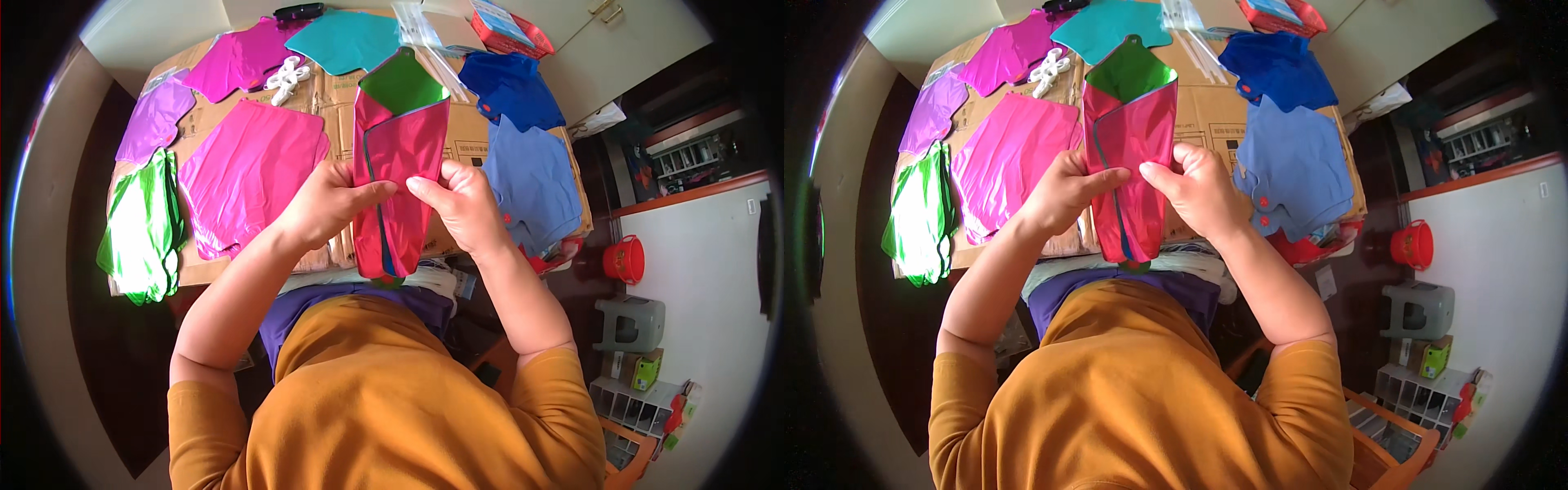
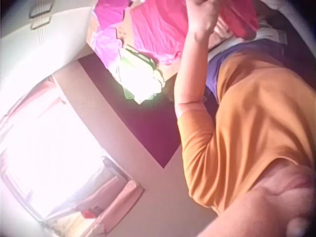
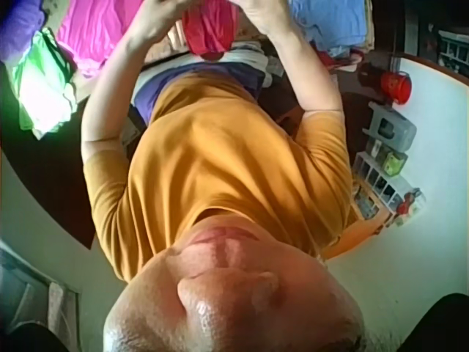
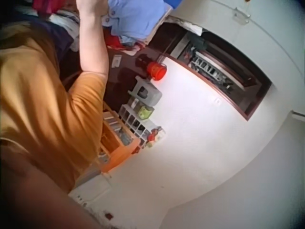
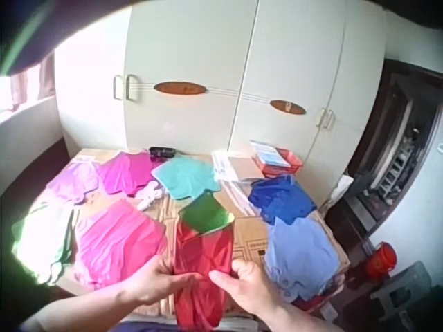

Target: Folding colorful foil balloons and placing them into cardboard packaging.

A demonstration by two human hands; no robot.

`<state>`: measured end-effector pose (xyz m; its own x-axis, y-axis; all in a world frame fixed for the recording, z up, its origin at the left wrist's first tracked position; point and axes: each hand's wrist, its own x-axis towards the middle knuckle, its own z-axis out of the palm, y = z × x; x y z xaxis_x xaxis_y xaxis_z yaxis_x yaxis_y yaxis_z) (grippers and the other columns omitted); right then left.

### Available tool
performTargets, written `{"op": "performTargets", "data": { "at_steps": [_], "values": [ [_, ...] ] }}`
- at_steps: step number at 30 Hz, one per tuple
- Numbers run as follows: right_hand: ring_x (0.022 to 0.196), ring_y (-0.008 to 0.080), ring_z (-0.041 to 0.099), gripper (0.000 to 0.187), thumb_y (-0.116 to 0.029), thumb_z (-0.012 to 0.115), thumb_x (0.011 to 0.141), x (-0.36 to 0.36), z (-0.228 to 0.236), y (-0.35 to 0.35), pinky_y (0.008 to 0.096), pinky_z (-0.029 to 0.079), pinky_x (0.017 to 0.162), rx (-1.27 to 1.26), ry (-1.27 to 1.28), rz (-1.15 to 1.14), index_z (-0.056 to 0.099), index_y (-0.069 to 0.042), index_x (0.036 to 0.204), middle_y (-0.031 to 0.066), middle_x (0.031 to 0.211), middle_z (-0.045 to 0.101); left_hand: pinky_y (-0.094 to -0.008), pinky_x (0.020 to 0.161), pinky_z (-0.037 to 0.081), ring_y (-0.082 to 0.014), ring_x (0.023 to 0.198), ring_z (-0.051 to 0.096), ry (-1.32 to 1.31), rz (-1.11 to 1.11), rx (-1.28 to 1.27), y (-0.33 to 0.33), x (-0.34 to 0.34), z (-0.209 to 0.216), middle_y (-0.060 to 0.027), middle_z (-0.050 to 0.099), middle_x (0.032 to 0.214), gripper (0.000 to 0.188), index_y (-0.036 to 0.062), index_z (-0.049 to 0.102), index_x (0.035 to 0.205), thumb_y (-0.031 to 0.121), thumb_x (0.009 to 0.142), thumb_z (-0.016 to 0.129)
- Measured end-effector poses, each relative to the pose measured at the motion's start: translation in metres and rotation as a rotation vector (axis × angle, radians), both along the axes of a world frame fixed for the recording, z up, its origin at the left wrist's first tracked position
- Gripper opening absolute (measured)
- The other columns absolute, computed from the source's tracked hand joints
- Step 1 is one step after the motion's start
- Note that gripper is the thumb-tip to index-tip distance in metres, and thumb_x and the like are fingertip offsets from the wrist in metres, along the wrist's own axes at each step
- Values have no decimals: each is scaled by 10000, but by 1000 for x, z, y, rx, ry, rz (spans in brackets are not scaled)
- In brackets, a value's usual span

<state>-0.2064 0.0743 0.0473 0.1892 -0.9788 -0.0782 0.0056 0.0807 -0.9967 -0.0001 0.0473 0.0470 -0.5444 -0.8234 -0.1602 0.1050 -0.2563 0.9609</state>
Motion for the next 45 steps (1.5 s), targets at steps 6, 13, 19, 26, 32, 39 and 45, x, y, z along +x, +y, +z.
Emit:
{"op": "performTargets", "data": {
  "at_steps": [6,13,19,26,32,39,45],
  "values": [
    [728,32,577,124,-143,640,909,6,10,28,205,489,685,89,-274,20,670,-24,932,-8,863,664,-242,759,516,-53,814,610,-99,-12,-83,16,7,4,-3,697,930,184,7,693,1076,106,928,645],
    [804,104,627,179,4,571,905,-1,8,36,226,504,702,-24,-618,169,688,18,1040,62,938,679,-278,791,526,-136,889,654,134,-159,-165,15,22,19,-75,703,988,198,-4,683,1091,40,905,634],
    [772,148,647,227,86,454,855,-4,14,19,257,525,648,46,-755,289,671,19,857,84,904,657,-307,799,537,-187,868,678,37,-190,-570,21,21,58,-117,719,897,154,-14,729,927,-70,835,618],
    [837,130,649,397,18,528,876,-4,2,33,269,525,690,-346,-126,166,573,-28,1268,93,1187,608,-280,751,542,-158,778,672,53,-133,-394,20,28,38,-91,717,854,251,-13,727,947,-139,852,532],
    [832,245,648,440,-123,729,793,5,0,32,282,501,773,-911,526,19,607,-63,1212,123,1143,627,-297,641,590,-195,717,699,165,-110,180,10,32,-2,-157,712,852,200,-35,701,981,-42,899,518],
    [751,45,607,153,-74,674,881,-4,5,35,228,489,701,-184,85,75,707,-6,1013,3,850,713,-346,974,431,-166,1107,578,218,-222,67,26,39,9,-83,625,1193,574,6,516,1309,367,888,668],
    [758,71,611,179,-118,681,891,-2,-4,46,236,493,707,134,-205,192,702,2,1023,13,878,702,-190,634,456,-18,724,559,51,199,0,42,14,3,28,658,851,187,-27,657,1059,100,922,649]
  ]
}}
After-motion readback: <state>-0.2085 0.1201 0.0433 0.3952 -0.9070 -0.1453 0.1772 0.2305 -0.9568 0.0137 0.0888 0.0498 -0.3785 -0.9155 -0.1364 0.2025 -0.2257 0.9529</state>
